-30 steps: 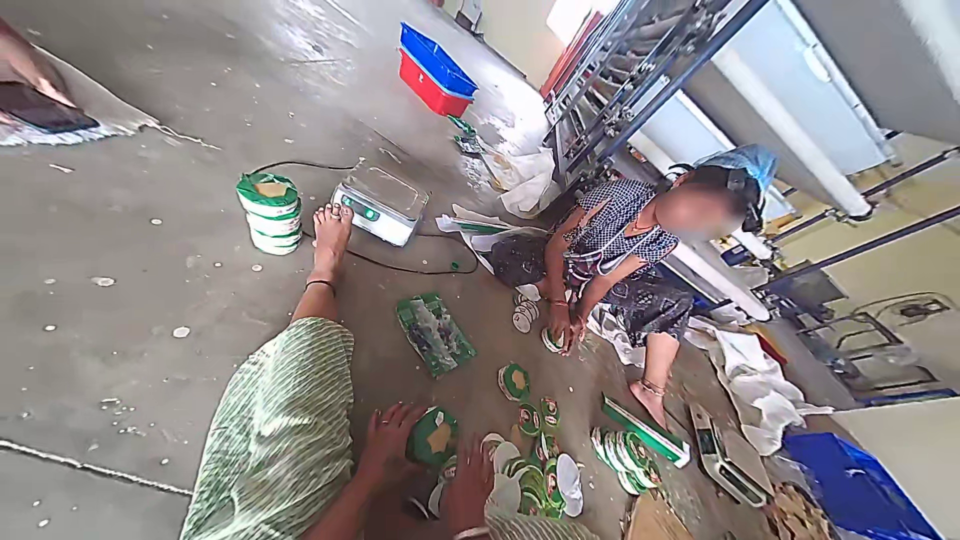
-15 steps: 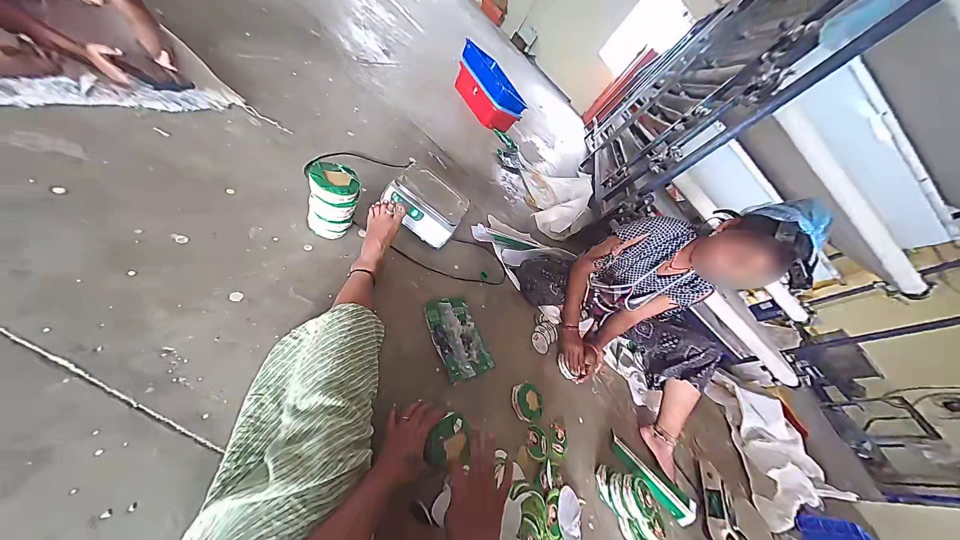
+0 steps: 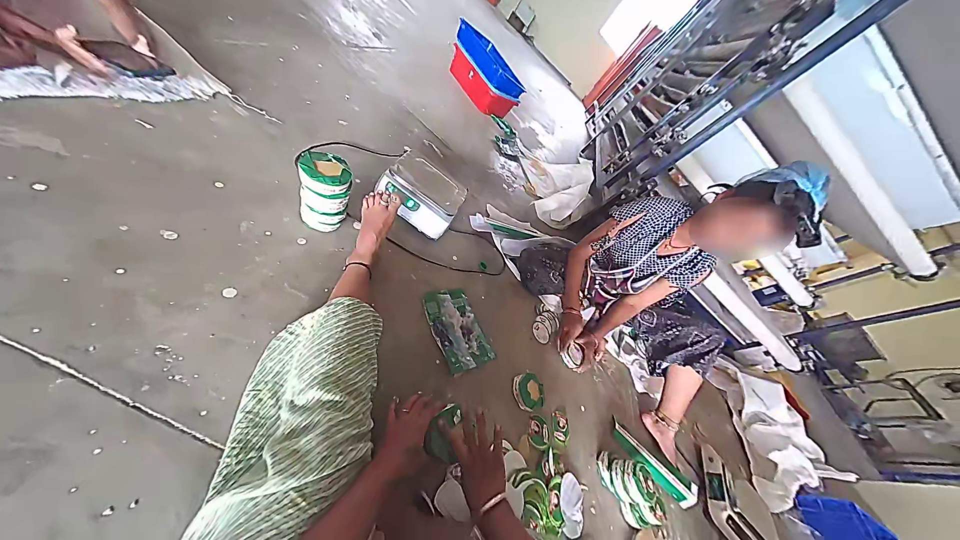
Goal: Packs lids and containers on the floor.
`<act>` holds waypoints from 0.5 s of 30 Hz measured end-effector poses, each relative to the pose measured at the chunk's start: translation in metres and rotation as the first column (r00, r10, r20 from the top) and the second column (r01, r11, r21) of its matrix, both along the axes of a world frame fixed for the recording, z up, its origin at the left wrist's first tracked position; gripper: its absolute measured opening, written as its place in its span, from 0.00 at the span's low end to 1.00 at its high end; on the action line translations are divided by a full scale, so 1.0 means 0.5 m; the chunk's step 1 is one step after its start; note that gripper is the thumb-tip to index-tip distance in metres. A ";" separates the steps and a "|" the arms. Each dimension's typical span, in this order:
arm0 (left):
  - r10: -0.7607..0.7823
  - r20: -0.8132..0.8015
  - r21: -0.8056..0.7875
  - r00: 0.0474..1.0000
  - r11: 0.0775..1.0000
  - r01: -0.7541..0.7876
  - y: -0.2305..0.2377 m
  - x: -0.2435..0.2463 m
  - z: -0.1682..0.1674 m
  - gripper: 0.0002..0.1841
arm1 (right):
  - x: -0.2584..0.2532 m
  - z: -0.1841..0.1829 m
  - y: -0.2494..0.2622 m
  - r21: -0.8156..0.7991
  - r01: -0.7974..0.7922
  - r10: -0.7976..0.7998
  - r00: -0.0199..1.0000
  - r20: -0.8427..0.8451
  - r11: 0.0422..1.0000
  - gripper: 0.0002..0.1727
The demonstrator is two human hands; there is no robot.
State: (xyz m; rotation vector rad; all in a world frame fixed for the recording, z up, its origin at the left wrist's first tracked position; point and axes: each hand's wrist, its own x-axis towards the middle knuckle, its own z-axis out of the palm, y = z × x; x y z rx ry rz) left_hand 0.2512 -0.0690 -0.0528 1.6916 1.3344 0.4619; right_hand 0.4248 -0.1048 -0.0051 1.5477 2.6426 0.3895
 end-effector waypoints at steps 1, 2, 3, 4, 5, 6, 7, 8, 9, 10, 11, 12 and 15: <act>-0.002 0.003 0.001 1.000 1.000 0.002 -0.001 0.000 0.000 0.51 | 0.001 0.015 0.021 0.018 0.002 -0.002 0.999 0.044 1.000 0.43; -0.001 0.003 0.000 1.000 1.000 0.001 -0.001 0.000 0.000 0.52 | 0.000 0.033 0.040 0.042 0.025 -0.027 0.998 0.063 0.999 0.43; -0.001 -0.002 -0.003 1.000 1.000 0.001 0.001 -0.002 0.000 0.52 | -0.003 0.049 0.055 0.088 0.059 -0.063 0.997 0.046 0.994 0.42; -0.001 -0.007 -0.005 1.000 1.000 0.001 0.003 -0.002 -0.001 0.52 | -0.006 0.062 0.065 0.102 0.118 -0.119 0.993 0.002 0.988 0.42; -0.001 -0.010 -0.006 1.000 1.000 0.001 0.002 -0.001 -0.001 0.52 | -0.009 0.069 0.068 0.040 0.207 -0.205 0.978 -0.050 0.978 0.44; 0.002 -0.006 -0.002 1.000 1.000 -0.002 0.001 0.000 -0.001 0.52 | -0.016 0.074 0.065 -0.094 0.328 -0.335 0.940 -0.069 0.940 0.45; 0.011 0.006 0.009 1.000 1.000 -0.011 -0.001 0.002 -0.003 0.51 | -0.025 0.075 0.061 -0.245 0.437 -0.465 0.883 -0.067 0.865 0.45; 0.023 0.017 0.019 1.000 1.000 -0.023 -0.002 0.003 -0.006 0.50 | -0.035 0.071 0.057 -0.352 0.496 -0.554 0.828 -0.083 0.794 0.46; 0.027 0.021 0.019 0.999 0.999 -0.027 -0.001 0.003 -0.007 0.50 | -0.048 0.067 0.052 -0.430 0.523 -0.614 0.783 -0.100 0.736 0.46; 0.026 0.021 0.018 0.999 0.999 -0.027 -0.001 0.002 -0.008 0.50 | -0.062 0.061 0.043 -0.474 0.527 -0.641 0.760 -0.107 0.705 0.44; 0.018 0.014 0.008 1.000 1.000 -0.018 -0.001 0.002 -0.007 0.50 | -0.075 0.053 0.030 -0.498 0.517 -0.638 0.763 -0.101 0.696 0.42; 0.008 0.001 -0.002 1.000 1.000 -0.008 -0.002 0.002 -0.006 0.49 | -0.086 0.047 0.017 -0.518 0.489 -0.619 0.778 -0.105 0.702 0.40; 0.013 0.003 0.011 1.000 1.000 -0.013 0.000 0.000 -0.004 0.47 | -0.080 0.042 0.013 -0.475 0.384 -0.585 0.700 -0.410 0.792 0.28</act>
